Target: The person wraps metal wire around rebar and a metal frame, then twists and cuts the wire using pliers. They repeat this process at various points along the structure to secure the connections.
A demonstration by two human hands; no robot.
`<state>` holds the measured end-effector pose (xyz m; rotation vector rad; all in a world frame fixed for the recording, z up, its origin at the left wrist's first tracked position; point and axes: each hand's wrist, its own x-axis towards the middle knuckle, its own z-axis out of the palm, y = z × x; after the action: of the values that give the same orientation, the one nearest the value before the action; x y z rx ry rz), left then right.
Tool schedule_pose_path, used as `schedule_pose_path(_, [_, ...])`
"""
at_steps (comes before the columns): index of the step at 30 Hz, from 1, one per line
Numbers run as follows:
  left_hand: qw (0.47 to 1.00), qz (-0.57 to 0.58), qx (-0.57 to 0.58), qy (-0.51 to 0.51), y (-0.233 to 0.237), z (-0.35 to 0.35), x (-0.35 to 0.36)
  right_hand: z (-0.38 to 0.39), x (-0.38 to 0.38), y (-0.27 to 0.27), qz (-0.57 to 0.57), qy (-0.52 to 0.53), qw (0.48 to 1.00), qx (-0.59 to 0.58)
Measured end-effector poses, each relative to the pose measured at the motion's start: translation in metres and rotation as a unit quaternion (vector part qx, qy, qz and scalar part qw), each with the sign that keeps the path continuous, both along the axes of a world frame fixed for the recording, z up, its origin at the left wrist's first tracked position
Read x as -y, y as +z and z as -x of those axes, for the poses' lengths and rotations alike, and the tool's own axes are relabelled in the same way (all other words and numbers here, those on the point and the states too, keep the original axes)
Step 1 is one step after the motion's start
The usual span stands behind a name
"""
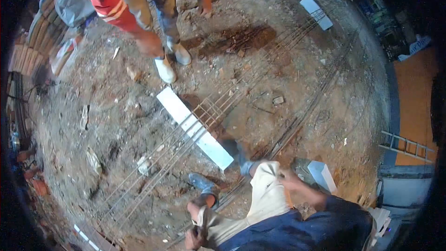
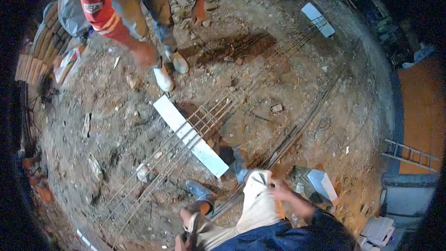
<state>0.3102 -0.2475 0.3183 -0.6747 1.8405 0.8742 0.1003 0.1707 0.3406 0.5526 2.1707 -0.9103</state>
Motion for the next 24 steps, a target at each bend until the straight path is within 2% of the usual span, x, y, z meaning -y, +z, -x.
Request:
schedule_pose_path(2, [0.973,-0.056,-0.204,0.091,-0.009,-0.016,0.0,-0.012,-0.013,-0.001,0.122,0.234,0.964,-0.02])
schedule_pose_path(3, [0.962,-0.078,-0.245,0.092,-0.013,-0.017,-0.001,-0.012,-0.011,-0.002,0.116,0.233,0.965,-0.028])
schedule_pose_path(6, [0.941,-0.154,-0.299,0.035,-0.038,0.028,0.002,-0.004,0.001,-0.027,0.127,0.35,0.925,0.075])
schedule_pose_path(8, [0.903,-0.193,-0.383,-0.021,-0.066,0.076,0.012,0.006,0.0,-0.085,0.047,0.342,0.922,0.174])
schedule_pose_path(9, [0.868,-0.186,-0.458,-0.045,-0.09,0.097,0.021,0.017,0.002,-0.117,0.056,0.395,0.916,0.036])
schedule_pose_path(10, [0.924,-0.053,-0.373,-0.067,-0.123,0.114,0.034,0.039,0.002,-0.148,0.061,0.443,0.888,-0.105])
schedule_pose_path(12, [0.807,0.153,-0.562,-0.096,-0.193,0.172,0.057,0.094,0.039,-0.16,0.086,0.362,0.927,-0.052])
schedule_pose_path(13, [0.904,0.104,-0.414,0.03,-0.218,0.213,0.07,0.115,0.043,-0.191,0.076,0.405,0.9,-0.14])
schedule_pose_path(14, [0.863,0.181,-0.47,-0.028,-0.233,0.252,0.066,0.13,0.045,-0.227,0.067,0.441,0.866,-0.225])
schedule_pose_path(15, [0.809,0.255,-0.523,-0.082,-0.249,0.293,0.061,0.15,0.048,-0.262,0.024,0.471,0.85,-0.235])
schedule_pose_path(16, [0.828,0.23,-0.5,-0.112,-0.27,0.32,0.061,0.164,0.051,-0.294,-0.011,0.506,0.828,-0.239])
schedule_pose_path(17, [0.776,0.258,-0.558,-0.142,-0.31,0.334,0.064,0.176,0.056,-0.312,0.006,0.501,0.836,-0.224])
schedule_pose_path(18, [0.791,0.242,-0.546,-0.135,-0.329,0.343,0.059,0.19,0.063,-0.325,0.025,0.506,0.836,-0.211])
schedule_pose_path(21, [0.768,0.269,-0.561,-0.153,-0.353,0.341,0.036,0.207,0.081,-0.353,0.001,0.543,0.806,-0.236])
schedule_pose_path(23, [0.774,0.263,-0.56,-0.134,-0.359,0.343,0.033,0.209,0.085,-0.349,-0.03,0.555,0.801,-0.222])
schedule_pose_path(24, [0.772,0.251,-0.557,-0.174,-0.347,0.344,0.038,0.204,0.082,-0.358,-0.028,0.559,0.8,-0.217])
